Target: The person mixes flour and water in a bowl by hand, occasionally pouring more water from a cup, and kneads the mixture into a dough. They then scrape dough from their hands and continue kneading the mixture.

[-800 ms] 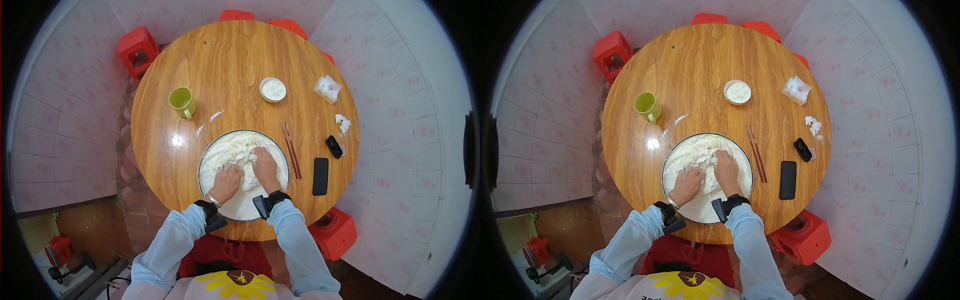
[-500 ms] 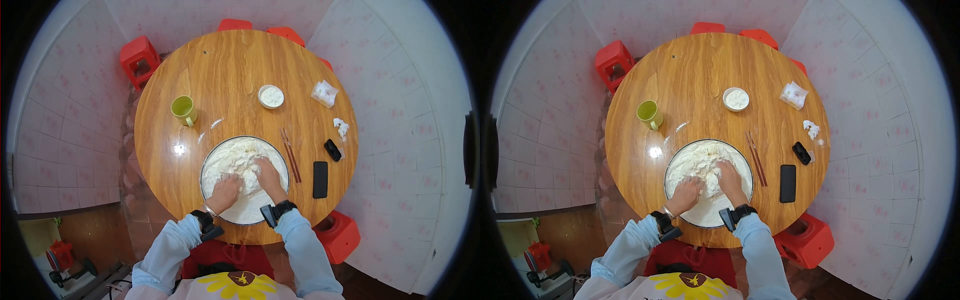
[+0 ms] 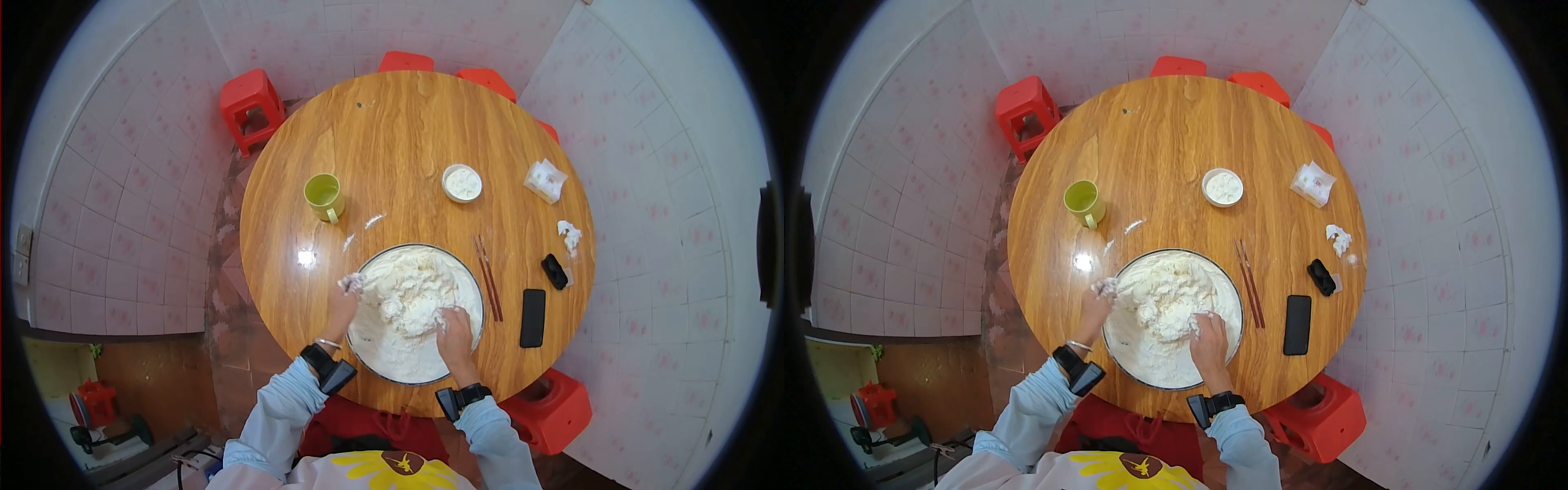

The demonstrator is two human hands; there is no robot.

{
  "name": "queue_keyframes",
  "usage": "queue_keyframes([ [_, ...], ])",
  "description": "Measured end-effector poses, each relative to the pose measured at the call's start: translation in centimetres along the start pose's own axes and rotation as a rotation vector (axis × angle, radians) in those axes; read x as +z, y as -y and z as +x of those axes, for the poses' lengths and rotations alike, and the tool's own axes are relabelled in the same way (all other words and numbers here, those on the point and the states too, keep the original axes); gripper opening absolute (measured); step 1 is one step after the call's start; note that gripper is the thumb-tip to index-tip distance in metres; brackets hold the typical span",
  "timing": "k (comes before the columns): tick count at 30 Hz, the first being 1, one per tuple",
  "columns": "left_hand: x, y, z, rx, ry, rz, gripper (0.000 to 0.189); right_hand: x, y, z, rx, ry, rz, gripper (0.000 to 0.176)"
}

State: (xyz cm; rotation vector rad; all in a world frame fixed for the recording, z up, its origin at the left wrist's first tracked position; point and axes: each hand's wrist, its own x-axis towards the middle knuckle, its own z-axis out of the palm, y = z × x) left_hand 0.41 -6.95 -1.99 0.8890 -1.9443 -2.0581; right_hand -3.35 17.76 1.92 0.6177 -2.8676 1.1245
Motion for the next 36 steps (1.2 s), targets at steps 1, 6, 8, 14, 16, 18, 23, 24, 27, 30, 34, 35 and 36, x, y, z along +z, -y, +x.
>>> queue_keyframes([
  [1, -0.5, -2.1, 0.4, -0.087, -0.056, -0.084, 0.011, -0.2, 0.3, 0.0, 0.011, -0.003, 0.015, 0.026],
  [6, -3.0, -3.3, 5.7, -0.227, -0.187, -0.131, 0.013, -0.1, 0.1, -1.0, 0.066, 0.032, 0.05, 0.026],
  [8, -3.0, -3.8, 7.4, -0.193, -0.249, -0.212, 0.021, -0.3, 0.4, -1.4, 0.083, 0.039, 0.041, 0.026],
  [14, -2.3, -4.3, 11.3, -0.183, -0.28, -0.224, 0.027, -0.3, 0.0, -2.0, 0.128, 0.07, 0.029, 0.03],
  [16, -2.0, -4.5, 11.8, -0.227, -0.228, -0.273, 0.026, -0.5, 0.2, -1.9, 0.14, 0.072, 0.021, 0.03],
  [18, -1.9, -4.6, 12.4, -0.273, -0.173, -0.32, 0.025, -0.5, 0.3, -1.9, 0.155, 0.072, 0.013, 0.029],
  [23, -2.9, -3.9, 14.3, -0.293, 0.074, -0.252, 0.019, -0.3, 0.4, -2.0, 0.141, 0.062, 0.015, 0.029],
  [24, -3.0, -4.3, 14.0, -0.294, 0.076, -0.249, 0.019, -0.3, 0.3, -2.0, 0.144, 0.06, 0.016, 0.029],
  [27, -3.3, -4.9, 13.3, -0.302, 0.053, -0.189, 0.022, -0.2, 0.4, -1.9, 0.142, 0.052, 0.012, 0.029],
  [30, -3.9, -3.6, 12.6, -0.199, 0.045, -0.106, 0.026, -0.3, 0.3, -1.9, 0.148, 0.047, 0.005, 0.029],
  [34, -5.0, -4.0, 9.7, -0.041, 0.087, 0.09, 0.029, -0.9, 0.8, -1.3, 0.163, 0.015, 0.018, 0.028],
  [35, -5.2, -4.1, 8.6, 0.021, 0.083, 0.228, 0.028, -1.1, 0.8, -1.3, 0.164, 0.008, 0.016, 0.028],
  [36, -5.7, -3.3, 7.8, 0.018, 0.104, 0.234, 0.028, -1.3, 0.8, -1.3, 0.183, -0.003, 0.013, 0.028],
])
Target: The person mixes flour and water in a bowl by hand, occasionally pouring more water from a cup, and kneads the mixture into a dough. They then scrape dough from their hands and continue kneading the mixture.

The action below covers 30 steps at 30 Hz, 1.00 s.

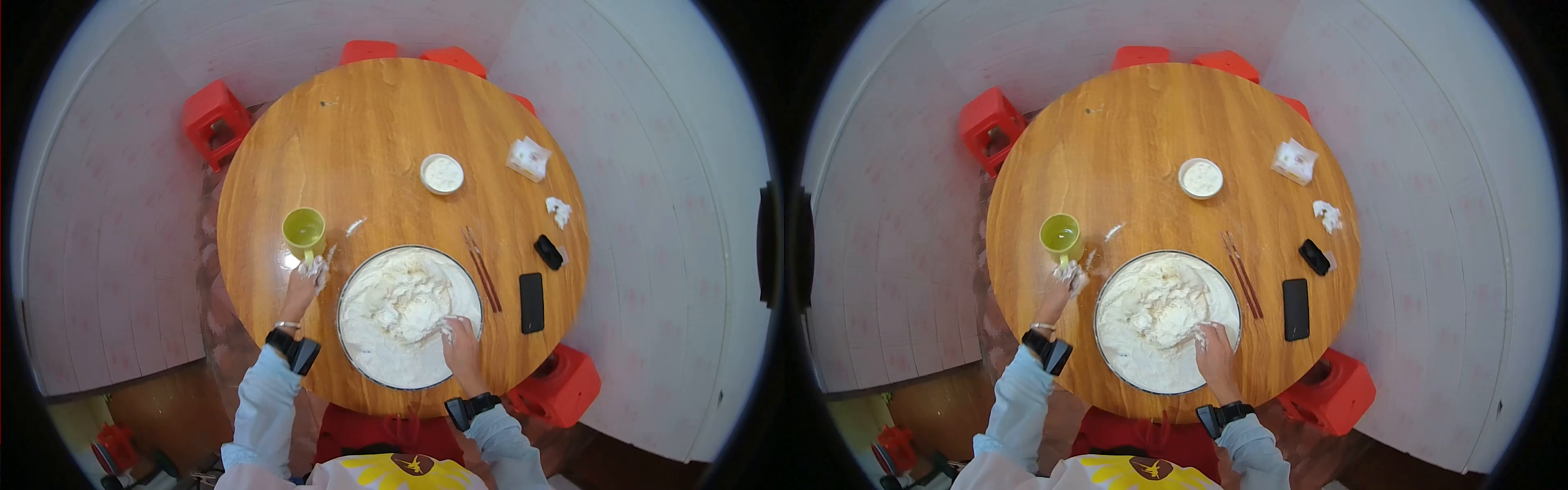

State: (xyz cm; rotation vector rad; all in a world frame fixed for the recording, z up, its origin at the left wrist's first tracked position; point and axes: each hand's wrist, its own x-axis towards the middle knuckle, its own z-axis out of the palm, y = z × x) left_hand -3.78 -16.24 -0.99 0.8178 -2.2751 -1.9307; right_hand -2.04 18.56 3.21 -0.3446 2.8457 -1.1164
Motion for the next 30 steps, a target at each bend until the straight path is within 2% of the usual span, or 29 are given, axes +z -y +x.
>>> queue_keyframes([
  [2, -0.6, 1.7, -1.7, 0.35, 0.037, 0.186, 0.027, -0.2, -0.2, -0.1, -0.023, -0.015, 0.052, 0.028],
  [3, -0.6, 0.9, -2.9, 0.352, 0.051, 0.189, 0.027, -0.3, -0.5, -0.3, -0.011, -0.024, 0.052, 0.028],
  [5, -1.4, -2.3, -5.7, 0.078, 0.209, 0.183, 0.024, 0.1, -1.2, -0.6, 0.008, -0.031, 0.062, 0.027],
  [9, -1.3, -2.3, -9.6, 0.15, 0.279, 0.384, 0.022, 0.3, -1.5, -1.4, 0.037, -0.039, 0.072, 0.027],
  [11, -0.5, -2.7, -10.6, -0.001, 0.375, 0.332, 0.024, 0.2, -1.4, -1.7, 0.042, -0.024, 0.076, 0.028],
  [12, -0.2, -3.3, -11.0, 0.002, 0.379, 0.34, 0.024, 0.3, -1.5, -1.8, 0.047, -0.03, 0.082, 0.028],
  [14, 0.7, -4.3, -11.9, 0.171, 0.436, 0.526, 0.024, 0.4, -1.9, -2.2, 0.026, -0.05, 0.082, 0.028],
  [15, 1.1, -4.4, -12.1, 0.174, 0.441, 0.533, 0.024, 0.5, -2.0, -2.4, 0.03, -0.056, 0.086, 0.028],
  [17, 1.8, -4.5, -12.4, 0.322, 0.485, 0.596, 0.024, 0.3, -2.2, -2.8, 0.03, -0.062, 0.09, 0.028],
  [20, 2.7, -4.9, -12.4, 0.274, 0.51, 0.659, 0.025, 0.5, -2.9, -3.4, 0.05, -0.085, 0.105, 0.027],
  [26, 3.7, -4.9, -12.6, 0.371, 0.436, 0.746, 0.026, 0.3, -3.8, -4.6, 0.092, -0.076, 0.122, 0.027],
  [30, 3.7, -4.3, -12.5, 0.342, 0.418, 0.78, 0.027, 0.0, -3.7, -5.2, 0.09, -0.083, 0.131, 0.028],
])
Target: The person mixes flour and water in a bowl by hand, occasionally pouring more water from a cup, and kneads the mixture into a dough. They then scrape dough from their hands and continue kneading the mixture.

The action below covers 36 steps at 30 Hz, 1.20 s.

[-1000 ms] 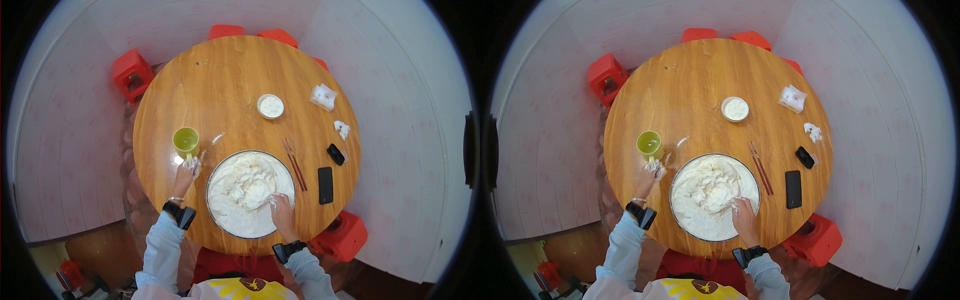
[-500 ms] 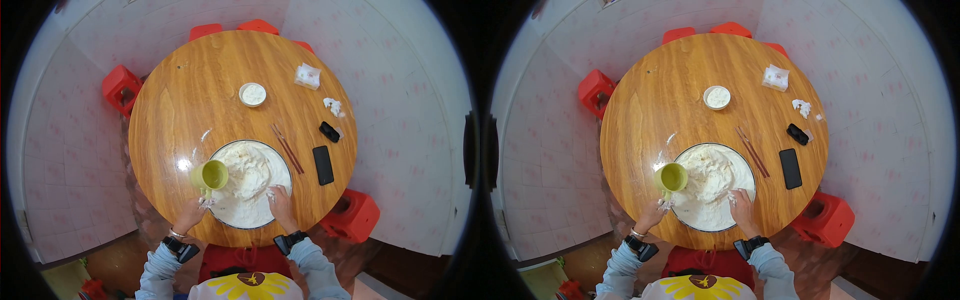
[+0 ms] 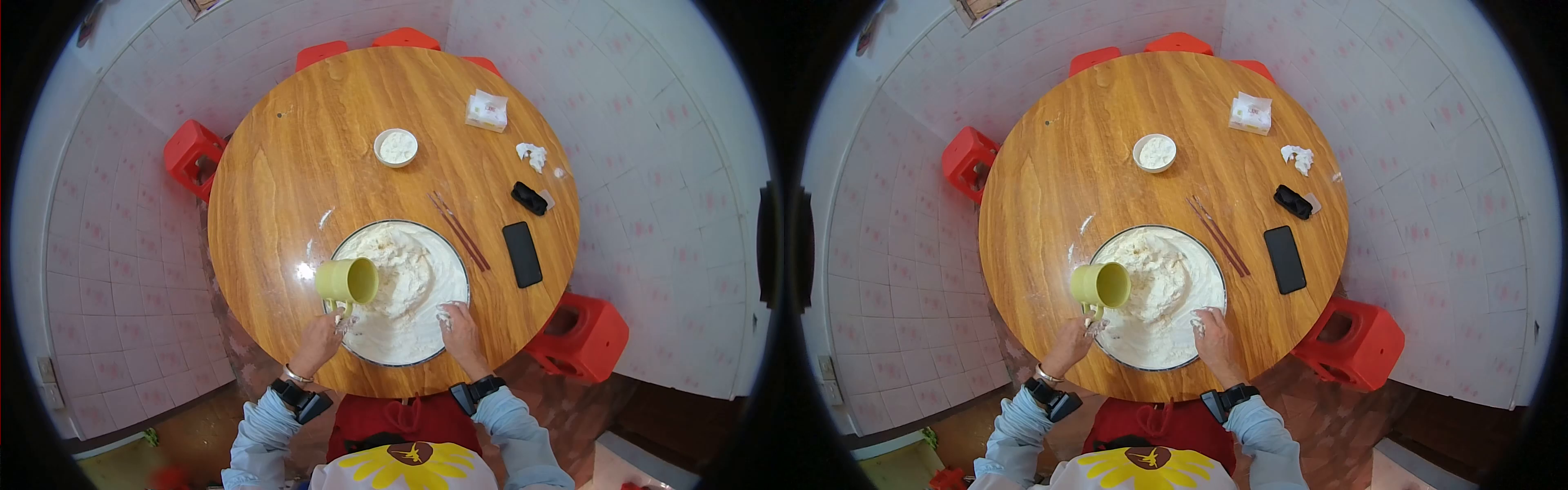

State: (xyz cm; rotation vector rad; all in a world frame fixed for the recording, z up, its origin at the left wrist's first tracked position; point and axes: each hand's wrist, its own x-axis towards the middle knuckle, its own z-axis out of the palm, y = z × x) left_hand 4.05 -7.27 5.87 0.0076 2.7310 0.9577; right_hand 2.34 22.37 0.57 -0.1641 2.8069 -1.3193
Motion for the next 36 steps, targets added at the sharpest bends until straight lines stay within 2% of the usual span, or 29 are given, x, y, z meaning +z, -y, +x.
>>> queue_keyframes([
  [5, -0.6, -1.0, 0.0, 0.021, -0.028, 0.114, 0.027, 0.3, -0.4, -0.3, 0.015, 0.006, 0.011, 0.028],
  [19, -1.5, -2.5, 0.5, -0.034, -0.056, 0.145, 0.028, 0.3, -0.7, -0.6, 0.009, 0.044, 0.015, 0.028],
  [24, 0.0, 0.8, 0.8, 0.007, -0.085, 0.104, 0.029, 0.1, -0.2, -0.5, -0.003, 0.05, -0.008, 0.029],
  [26, 0.7, 2.8, 1.1, -0.047, -0.033, -0.359, 0.026, 0.3, 0.0, -0.6, -0.009, 0.066, 0.008, 0.03],
  [27, 0.2, 2.4, 1.1, -0.049, -0.033, -0.361, 0.026, 0.4, 0.0, -0.6, -0.008, 0.069, 0.006, 0.03],
  [29, -1.2, 1.2, 1.4, -0.216, 0.005, -0.737, 0.023, 0.8, 0.0, -0.7, -0.02, 0.075, 0.012, 0.03],
  [33, -1.0, 5.0, 2.8, -0.322, -0.034, -0.931, 0.023, 0.8, 0.3, -0.6, -0.009, 0.098, -0.012, 0.03],
  [36, -1.9, 6.6, 4.9, -0.412, -0.214, -0.943, 0.028, 0.6, 0.5, -0.3, -0.012, 0.109, -0.025, 0.03],
])
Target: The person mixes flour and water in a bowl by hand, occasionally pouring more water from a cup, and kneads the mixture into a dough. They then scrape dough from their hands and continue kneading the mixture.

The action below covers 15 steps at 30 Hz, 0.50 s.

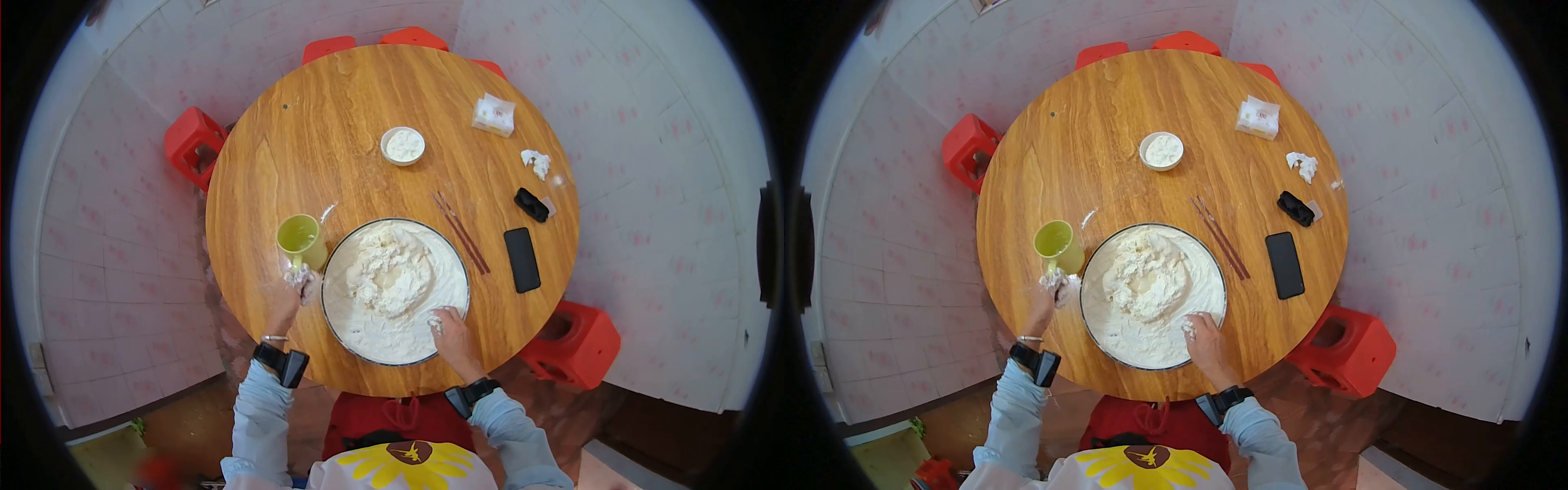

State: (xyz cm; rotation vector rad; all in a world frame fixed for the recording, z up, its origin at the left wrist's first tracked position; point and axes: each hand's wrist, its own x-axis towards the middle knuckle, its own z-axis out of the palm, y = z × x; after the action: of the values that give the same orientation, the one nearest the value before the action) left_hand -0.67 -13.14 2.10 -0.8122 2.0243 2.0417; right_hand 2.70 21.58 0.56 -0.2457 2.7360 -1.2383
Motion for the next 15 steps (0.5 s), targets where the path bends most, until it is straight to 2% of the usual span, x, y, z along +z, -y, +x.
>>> queue_keyframes([
  [3, -2.4, 1.9, 3.7, 0.074, -0.038, -0.101, 0.032, 0.0, -0.2, 0.2, -0.006, 0.01, -0.016, 0.031],
  [4, -3.1, 2.1, 4.7, 0.134, -0.107, 0.024, 0.031, 0.1, -0.2, 0.3, -0.009, 0.011, -0.028, 0.031],
  [7, -3.7, 0.9, 5.4, 0.126, -0.125, -0.11, 0.03, -0.1, 0.0, 0.8, -0.013, 0.028, -0.051, 0.033],
  [15, -4.5, 1.6, 6.2, 0.103, -0.131, -0.126, 0.029, 0.2, 1.3, 3.1, -0.01, 0.005, -0.066, 0.047],
])
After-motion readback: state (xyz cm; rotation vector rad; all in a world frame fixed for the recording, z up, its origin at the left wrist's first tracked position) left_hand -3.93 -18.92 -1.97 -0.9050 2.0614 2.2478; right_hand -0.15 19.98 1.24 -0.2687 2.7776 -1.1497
